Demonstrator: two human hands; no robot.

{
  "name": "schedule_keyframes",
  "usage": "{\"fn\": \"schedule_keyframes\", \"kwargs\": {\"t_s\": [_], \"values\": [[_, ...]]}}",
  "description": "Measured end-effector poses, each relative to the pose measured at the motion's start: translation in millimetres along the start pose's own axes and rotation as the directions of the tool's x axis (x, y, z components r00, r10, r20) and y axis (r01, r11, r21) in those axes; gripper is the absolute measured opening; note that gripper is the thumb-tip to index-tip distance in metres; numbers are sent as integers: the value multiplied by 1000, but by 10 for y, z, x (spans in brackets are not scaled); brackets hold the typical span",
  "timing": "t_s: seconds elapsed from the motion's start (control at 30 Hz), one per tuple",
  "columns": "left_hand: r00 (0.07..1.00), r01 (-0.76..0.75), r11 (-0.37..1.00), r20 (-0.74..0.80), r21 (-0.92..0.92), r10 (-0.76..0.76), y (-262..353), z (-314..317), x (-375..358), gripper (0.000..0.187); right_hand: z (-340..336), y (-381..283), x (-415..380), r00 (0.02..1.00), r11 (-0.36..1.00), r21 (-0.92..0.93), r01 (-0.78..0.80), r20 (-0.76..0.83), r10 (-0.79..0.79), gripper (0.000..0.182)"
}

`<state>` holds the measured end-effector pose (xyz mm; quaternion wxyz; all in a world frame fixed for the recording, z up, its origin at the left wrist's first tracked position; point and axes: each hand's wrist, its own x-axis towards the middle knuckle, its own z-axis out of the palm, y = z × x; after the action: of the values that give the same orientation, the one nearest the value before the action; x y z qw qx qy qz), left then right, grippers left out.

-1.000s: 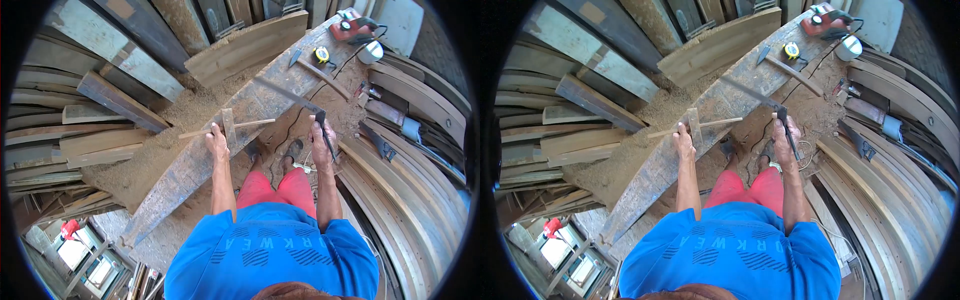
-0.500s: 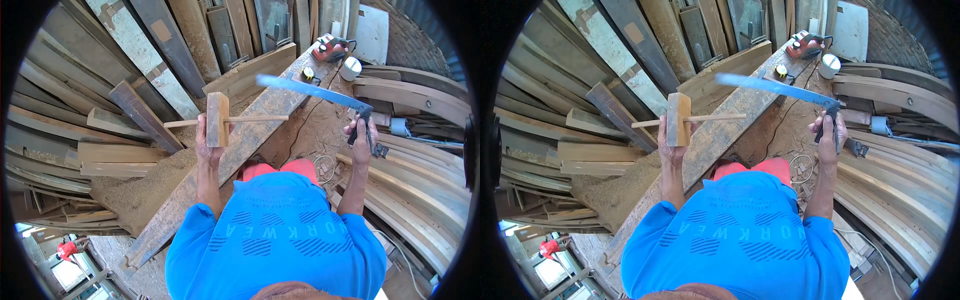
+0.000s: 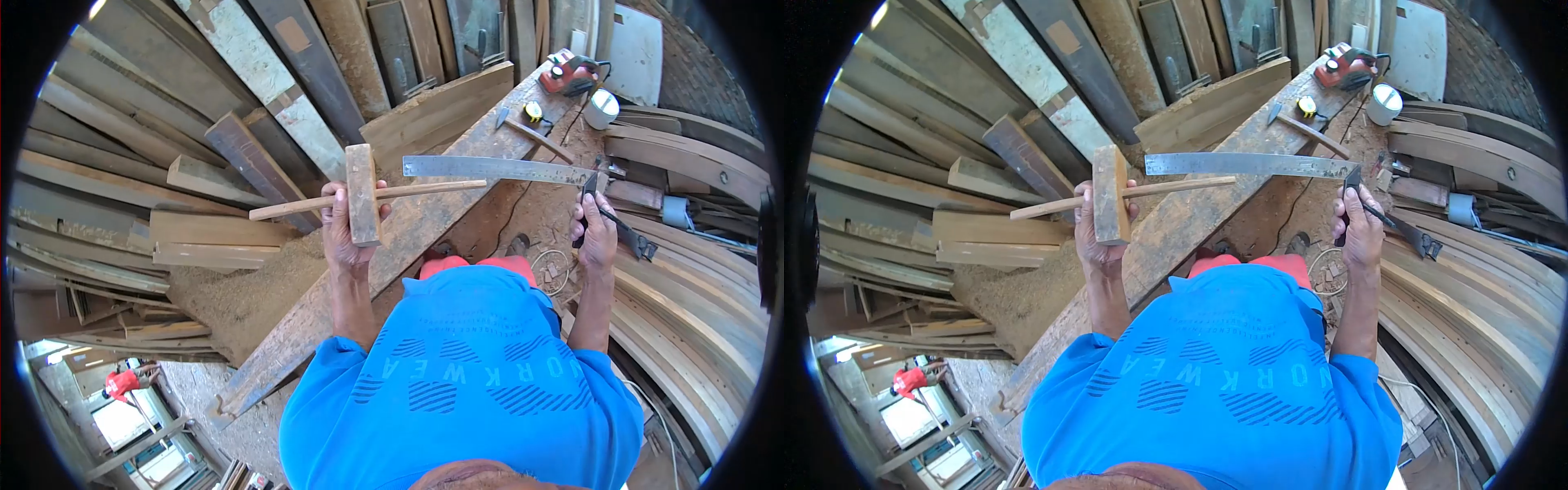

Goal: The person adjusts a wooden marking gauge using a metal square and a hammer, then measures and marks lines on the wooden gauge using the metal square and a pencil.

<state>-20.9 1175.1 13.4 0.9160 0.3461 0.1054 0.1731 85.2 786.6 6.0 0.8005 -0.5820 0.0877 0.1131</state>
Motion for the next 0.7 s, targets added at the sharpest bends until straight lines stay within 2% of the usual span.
{"fn": "schedule_keyframes", "kwargs": {"t_s": [0.2,0.3,0.4,0.5,0.6,0.7], "values": [[1000,-6,999,-15,35,7,-12,32,-128,11,114,96,35,996,998,-37,-54,73,57,15],[998,-57,996,4,66,57,41,40,-174,11,160,164,79,991,997,-39,-66,114,70,15],[995,-102,994,-7,-24,102,85,67,-196,6,255,201,93,988,996,-44,-78,129,83,16],[996,-87,996,-25,-26,86,119,-32,-216,5,402,182,51,988,993,-68,-94,117,102,16],[993,-86,992,-77,94,93,157,-51,-255,12,431,237,49,985,993,-86,-74,146,86,16],[993,-81,992,-74,98,89,190,-86,-275,11,438,286,32,982,994,-47,-96,156,102,16]]}}
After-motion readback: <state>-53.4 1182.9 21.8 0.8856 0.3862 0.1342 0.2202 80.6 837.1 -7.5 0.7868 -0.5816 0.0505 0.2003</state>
